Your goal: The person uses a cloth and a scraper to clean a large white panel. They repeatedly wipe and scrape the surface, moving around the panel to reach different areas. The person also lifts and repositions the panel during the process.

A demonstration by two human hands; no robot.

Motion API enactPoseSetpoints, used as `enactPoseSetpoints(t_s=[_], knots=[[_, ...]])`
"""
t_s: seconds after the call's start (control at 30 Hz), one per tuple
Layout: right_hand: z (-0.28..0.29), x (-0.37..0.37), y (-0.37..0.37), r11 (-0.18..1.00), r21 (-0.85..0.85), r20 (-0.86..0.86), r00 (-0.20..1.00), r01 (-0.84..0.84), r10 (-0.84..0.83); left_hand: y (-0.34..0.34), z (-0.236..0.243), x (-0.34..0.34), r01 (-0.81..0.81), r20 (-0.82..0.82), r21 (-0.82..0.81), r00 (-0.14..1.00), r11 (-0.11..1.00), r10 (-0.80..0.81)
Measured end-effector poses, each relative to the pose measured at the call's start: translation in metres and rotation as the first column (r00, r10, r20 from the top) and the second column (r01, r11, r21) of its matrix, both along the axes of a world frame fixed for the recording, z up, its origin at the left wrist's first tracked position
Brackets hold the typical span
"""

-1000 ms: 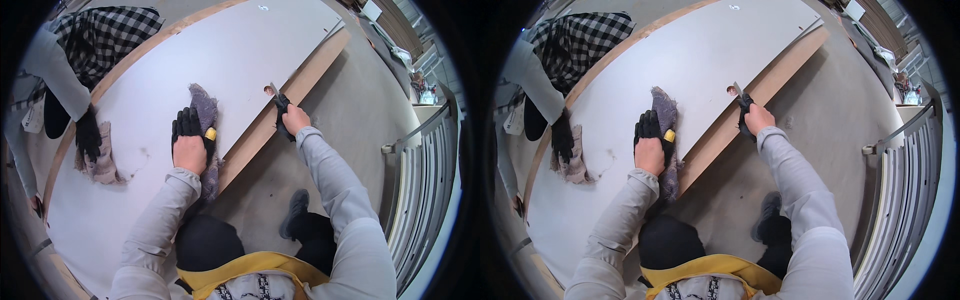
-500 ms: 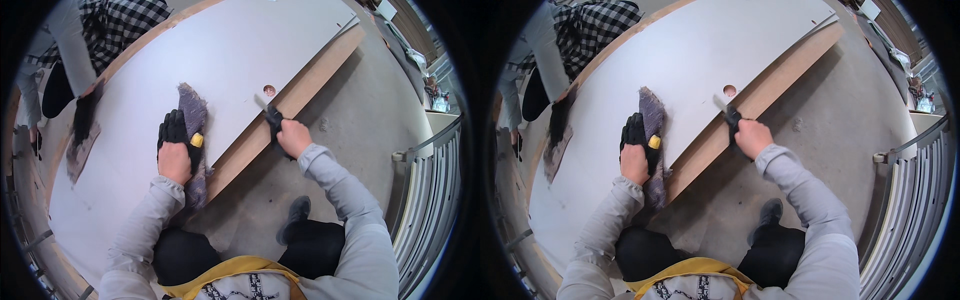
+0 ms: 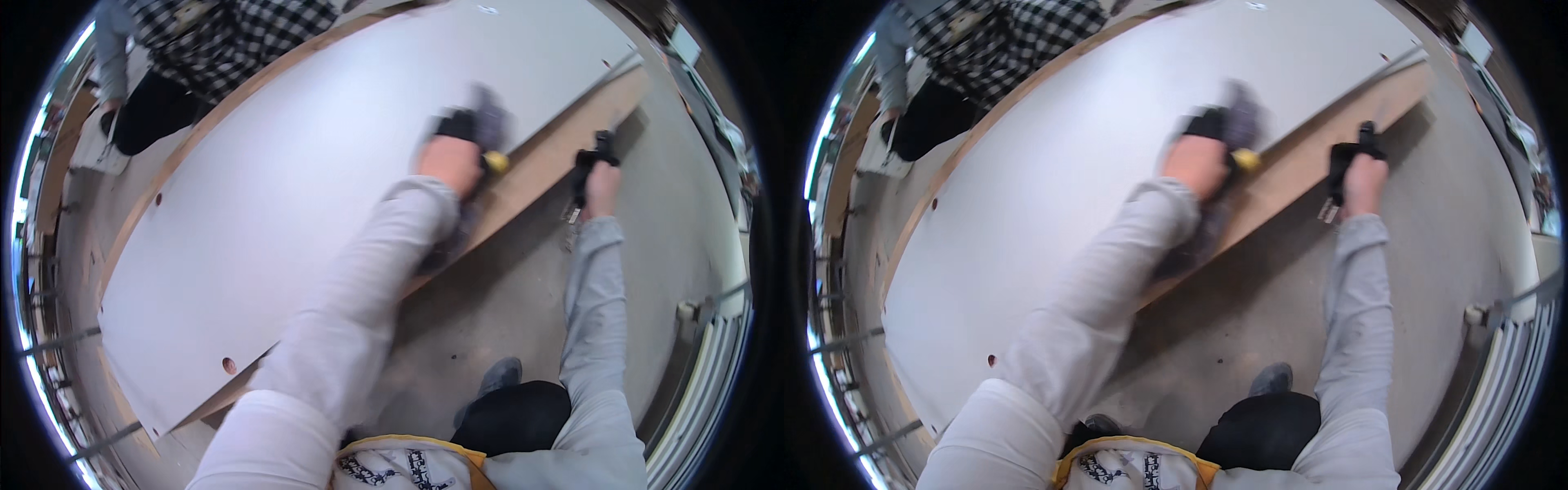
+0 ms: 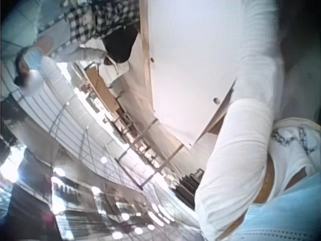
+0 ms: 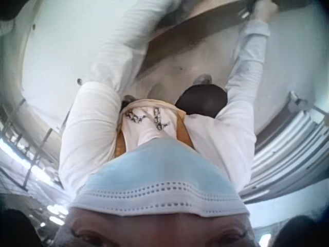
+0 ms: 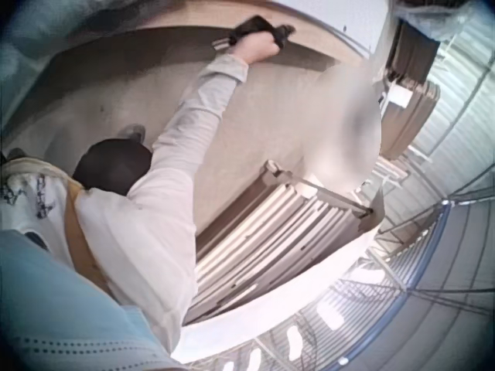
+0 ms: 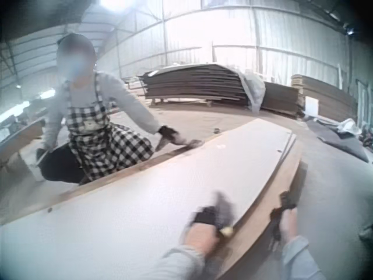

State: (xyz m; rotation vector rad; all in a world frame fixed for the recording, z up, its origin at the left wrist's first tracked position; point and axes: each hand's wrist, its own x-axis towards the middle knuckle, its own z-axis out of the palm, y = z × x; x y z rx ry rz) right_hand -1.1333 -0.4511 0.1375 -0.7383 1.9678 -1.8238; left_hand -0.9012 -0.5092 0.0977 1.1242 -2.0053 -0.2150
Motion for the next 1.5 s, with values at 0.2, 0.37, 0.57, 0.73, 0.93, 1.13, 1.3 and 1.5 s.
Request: enactPoseSetpoints(t_s=[0.2,0.37,0.57,0.73,0.93,1.13,1.3,1.5], knots=[[0.056,0.01,0.008,0.883,-0.37,0.059,0.942,-0.288,0.332,0.11,0.024,0.014,0.55,0.043,0.558,0.728,0.621,-0.684],[0.048,0.016,0.013,0.855,-0.379,0.038,0.917,-0.356,0.398,0.169,0.058,0.207,0.354,-0.359,0.811,0.93,0.467,-0.082],[0.006,0.016,0.004,0.84,-0.446,0.184,0.886,-0.311,0.426,0.216,0.001,0.433,-0.707,0.22,0.371,0.697,0.602,0.683],[0.011,-0.013,0.024,0.884,-0.423,0.223,0.923,-0.2,0.315,0.12,-0.048,0.323,-0.865,0.698,0.21,0.459,0.456,0.55],[0.001,-0.053,0.047,0.926,-0.351,0.34,0.901,-0.143,0.268,-0.029,0.033,0.022,-0.581,0.652,0.467,0.735,0.666,0.184],[0.034,-0.066,0.07,0.912,-0.369,0.317,0.898,-0.181,0.306,-0.022,0.039,-0.17,0.094,0.327,0.461,0.906,0.883,-0.267],[0.044,-0.084,0.097,0.882,-0.47,0.246,0.956,-0.027,0.161,0.068,0.055,-0.118,0.449,-0.187,0.527,0.89,0.721,-0.417],[-0.006,-0.083,0.095,0.909,-0.407,0.277,0.938,-0.083,0.21,0.003,0.036,0.021,0.124,-0.59,0.508,0.771,0.852,0.24]])
